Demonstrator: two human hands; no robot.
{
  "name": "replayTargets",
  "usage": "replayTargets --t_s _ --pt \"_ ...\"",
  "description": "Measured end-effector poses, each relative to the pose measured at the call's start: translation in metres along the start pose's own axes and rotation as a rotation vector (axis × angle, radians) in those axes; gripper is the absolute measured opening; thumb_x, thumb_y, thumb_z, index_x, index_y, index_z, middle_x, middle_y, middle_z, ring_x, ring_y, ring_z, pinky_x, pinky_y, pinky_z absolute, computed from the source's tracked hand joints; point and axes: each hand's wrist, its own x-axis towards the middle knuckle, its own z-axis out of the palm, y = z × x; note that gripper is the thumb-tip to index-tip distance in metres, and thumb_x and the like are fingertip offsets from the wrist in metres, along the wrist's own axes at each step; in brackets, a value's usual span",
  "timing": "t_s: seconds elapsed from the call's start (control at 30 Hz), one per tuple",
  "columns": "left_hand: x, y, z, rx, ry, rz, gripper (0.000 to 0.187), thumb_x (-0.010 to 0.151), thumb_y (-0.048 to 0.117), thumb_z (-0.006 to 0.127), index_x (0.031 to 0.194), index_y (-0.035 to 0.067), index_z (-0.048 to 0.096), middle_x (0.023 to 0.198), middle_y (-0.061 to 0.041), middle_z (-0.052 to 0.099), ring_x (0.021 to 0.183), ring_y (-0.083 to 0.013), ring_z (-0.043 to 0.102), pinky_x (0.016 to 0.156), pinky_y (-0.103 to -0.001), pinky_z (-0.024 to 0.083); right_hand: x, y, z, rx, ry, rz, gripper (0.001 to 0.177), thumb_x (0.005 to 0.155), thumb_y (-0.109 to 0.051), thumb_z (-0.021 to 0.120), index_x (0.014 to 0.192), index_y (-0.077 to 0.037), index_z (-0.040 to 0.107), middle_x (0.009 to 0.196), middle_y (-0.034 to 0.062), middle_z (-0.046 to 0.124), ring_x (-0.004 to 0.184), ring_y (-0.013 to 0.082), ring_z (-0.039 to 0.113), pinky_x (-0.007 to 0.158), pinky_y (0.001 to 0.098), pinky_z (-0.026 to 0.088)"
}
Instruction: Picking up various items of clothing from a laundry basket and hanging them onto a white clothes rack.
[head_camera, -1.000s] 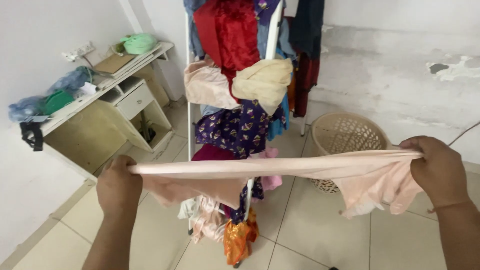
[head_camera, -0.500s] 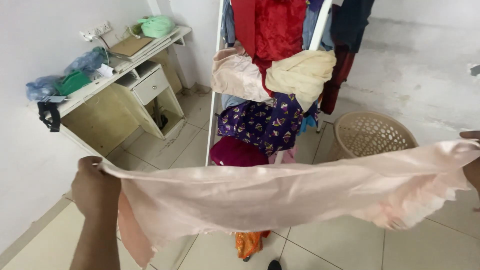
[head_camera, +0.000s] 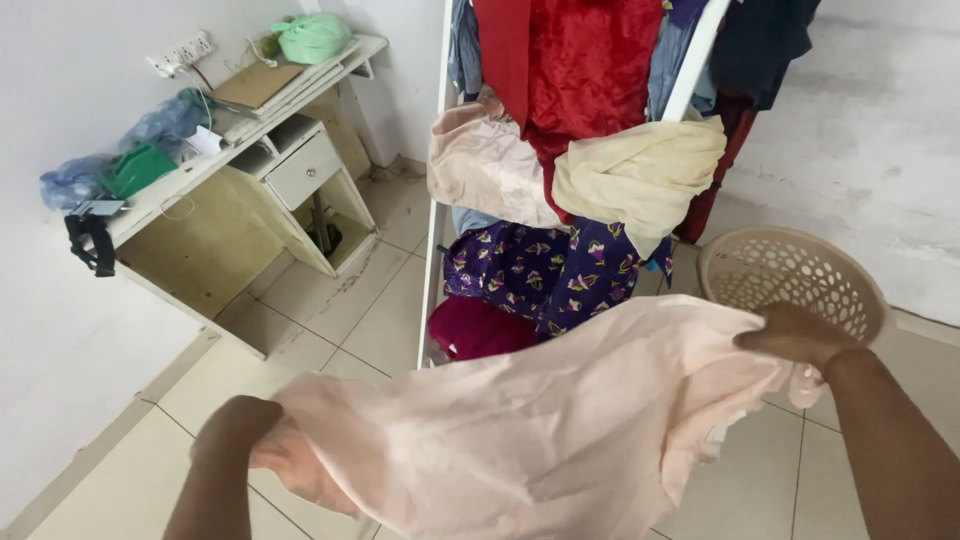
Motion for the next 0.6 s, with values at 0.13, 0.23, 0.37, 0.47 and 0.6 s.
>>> replayTargets --t_s 0.13,0.23,0.37,0.47,0.6 --pt "-0.032 0.054 0.026 -0.175 -0.427 0.253 0.039 0.096 0.031 0.054 0.127 0.011 0.069 0.121 -0.014 0.074 0.104 -0.0311 0.072 0.087 -0.048 0.059 -0.038 -0.052 0.023 0.228 -0.197 -0.003 0.073 0.09 -0.043 0.078 0.147 -0.009 0.05 0.141 0.0171 0.059 0.128 0.028 0.054 0.109 0.0475 0.044" --pt "-0.08 0.108 0.044 -0.301 -0.75 0.454 0.047 0.098 0.035 0.05 0.136 0.011 0.061 0.128 -0.015 0.069 0.107 -0.0321 0.068 0.092 -0.049 0.057 -0.064 -0.107 0.057 0.602 -0.44 -0.228 0.057 0.085 -0.033 0.076 0.131 -0.001 0.066 0.117 0.0162 0.08 0.107 0.03 0.076 0.096 0.0424 0.062" --pt "-0.151 0.158 0.077 -0.482 -1.046 0.556 0.045 0.101 0.037 0.047 0.132 0.006 0.058 0.11 -0.014 0.069 0.089 -0.0276 0.068 0.085 -0.048 0.058 -0.093 -0.176 0.131 0.647 -0.347 -0.589 0.037 0.098 -0.028 0.065 0.123 -0.001 0.067 0.103 0.0056 0.066 0.094 0.0162 0.061 0.081 0.0348 0.055" --pt "-0.146 0.166 0.124 -0.745 -1.179 0.539 0.041 0.104 0.035 0.044 0.116 -0.003 0.058 0.083 -0.013 0.068 0.068 -0.0232 0.069 0.076 -0.046 0.063 -0.135 -0.23 0.155 0.625 -0.12 -0.771 0.04 0.094 -0.029 0.071 0.12 0.0 0.061 0.101 0.0092 0.061 0.094 0.02 0.059 0.078 0.0379 0.052" --pt "-0.133 0.149 0.124 -0.9 -1.396 0.479 0.033 0.107 0.034 0.055 0.116 0.002 0.058 0.09 -0.006 0.061 0.076 -0.0207 0.064 0.087 -0.045 0.063 -0.167 -0.265 0.181 0.259 0.364 -0.713 0.047 0.075 -0.024 0.086 0.106 -0.001 0.059 0.1 0.0174 0.064 0.095 0.0348 0.065 0.078 0.044 0.053"
